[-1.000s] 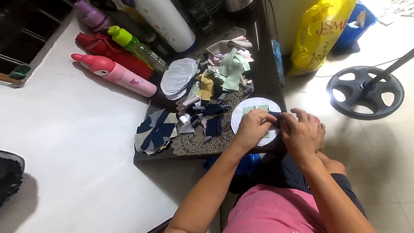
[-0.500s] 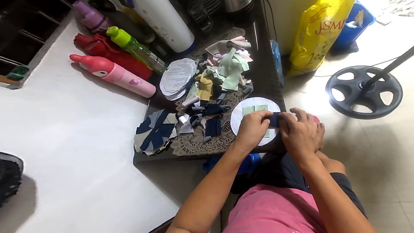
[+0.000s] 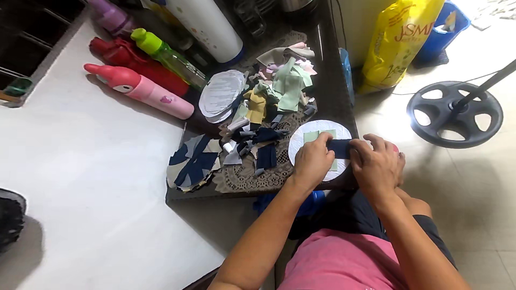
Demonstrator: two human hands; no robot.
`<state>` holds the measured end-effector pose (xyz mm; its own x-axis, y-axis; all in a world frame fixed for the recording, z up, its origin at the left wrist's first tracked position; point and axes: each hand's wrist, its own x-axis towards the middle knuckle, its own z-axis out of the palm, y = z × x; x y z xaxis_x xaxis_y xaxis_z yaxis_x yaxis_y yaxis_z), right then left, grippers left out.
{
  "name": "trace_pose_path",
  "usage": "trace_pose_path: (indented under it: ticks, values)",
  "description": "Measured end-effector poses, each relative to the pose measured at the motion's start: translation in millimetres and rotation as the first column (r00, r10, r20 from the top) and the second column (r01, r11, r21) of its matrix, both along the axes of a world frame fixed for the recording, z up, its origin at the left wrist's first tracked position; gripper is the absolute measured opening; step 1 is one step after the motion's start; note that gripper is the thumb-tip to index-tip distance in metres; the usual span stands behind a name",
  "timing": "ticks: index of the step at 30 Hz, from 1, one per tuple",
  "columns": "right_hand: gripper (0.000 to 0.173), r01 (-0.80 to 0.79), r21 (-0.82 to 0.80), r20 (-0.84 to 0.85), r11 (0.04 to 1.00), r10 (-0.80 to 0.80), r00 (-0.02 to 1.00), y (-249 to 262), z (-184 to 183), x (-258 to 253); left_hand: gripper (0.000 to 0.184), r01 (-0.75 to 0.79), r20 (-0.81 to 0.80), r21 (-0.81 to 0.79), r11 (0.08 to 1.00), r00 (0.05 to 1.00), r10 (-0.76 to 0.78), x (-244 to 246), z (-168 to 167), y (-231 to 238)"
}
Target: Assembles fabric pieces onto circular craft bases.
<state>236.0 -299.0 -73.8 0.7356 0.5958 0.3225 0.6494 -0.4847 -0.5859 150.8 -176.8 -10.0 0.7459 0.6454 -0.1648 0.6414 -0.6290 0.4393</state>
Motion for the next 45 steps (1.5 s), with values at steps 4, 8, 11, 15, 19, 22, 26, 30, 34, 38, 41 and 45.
trace_pose_path:
  ticks: [4, 8, 11, 15, 19, 22, 26, 30, 34, 38, 41, 45]
  values:
    - [0.02, -0.005, 0.008, 0.015, 1.0, 0.005, 1.0, -0.1, -0.6, 0.9, 0.026, 0.046, 0.103, 0.174, 0.984, 0.993, -0.065, -3.9, -0.8, -2.3]
    - [0.02, -0.01, 0.033, 0.051, 0.999, 0.008, 0.999, 1.2, -5.3, 1.7, 0.019, 0.174, 0.294, 0.349, 0.921, 0.913, -0.284, -6.9, -27.2, 3.2]
    - [0.02, -0.034, 0.117, -0.087, 0.993, 0.045, 0.995, -1.2, -4.3, 5.2, 0.021, 0.2, 0.264, 0.29, 0.936, 0.923, -0.279, -7.8, -34.9, 5.0]
    - [0.025, 0.103, 0.433, -0.514, 0.896, 0.151, 0.845, -18.8, -7.2, 24.3, 0.023, 0.201, 0.263, 0.217, 0.955, 0.931, -0.255, -8.9, -31.5, 4.1]
    - [0.026, 0.173, 0.371, -0.523, 0.912, 0.051, 0.851, -34.1, -14.0, 36.8, 0.022, 0.144, 0.374, 0.332, 0.932, 0.887, -0.27, -5.7, -40.7, -2.3]
    - [0.025, 0.154, 0.376, -0.51, 0.914, 0.065, 0.857, -32.7, -16.4, 31.2, 0.034, 0.153, 0.302, 0.362, 0.919, 0.914, -0.271, 1.2, -44.5, -10.1]
    - [0.024, 0.123, 0.396, -0.529, 0.91, 0.117, 0.84, -21.1, -11.3, 20.5, 0.057, 0.182, 0.109, 0.254, 0.95, 0.97, -0.216, 9.7, -38.4, -12.9]
    - [0.044, 0.08, 0.271, -0.533, 0.959, 0.081, 0.842, -10.5, -2.0, 18.5, 0.068, 0.211, -0.074, 0.141, 0.967, 0.976, -0.202, 13.9, -28.4, -8.9]
    - [0.048, 0.099, 0.239, -0.602, 0.966, 0.068, 0.795, -6.1, 2.4, 22.4, 0.069, 0.211, -0.119, 0.115, 0.971, 0.973, -0.197, 14.2, -29.5, -6.6]
    - [0.043, 0.144, 0.302, -0.638, 0.942, 0.088, 0.765, -10.1, -1.5, 25.3, 0.069, 0.22, -0.124, 0.11, 0.969, 0.971, -0.206, 14.3, -28.8, -6.6]
    - [0.045, 0.118, 0.288, -0.575, 0.95, 0.073, 0.815, -13.9, -0.7, 24.9, 0.068, 0.245, -0.116, 0.106, 0.964, 0.966, -0.233, 11.9, -28.0, -4.8]
    - [0.046, 0.077, 0.307, -0.484, 0.948, 0.086, 0.871, -14.6, 6.9, 19.5, 0.068, 0.288, -0.104, 0.087, 0.954, 0.955, -0.279, 8.1, -26.0, -0.7]
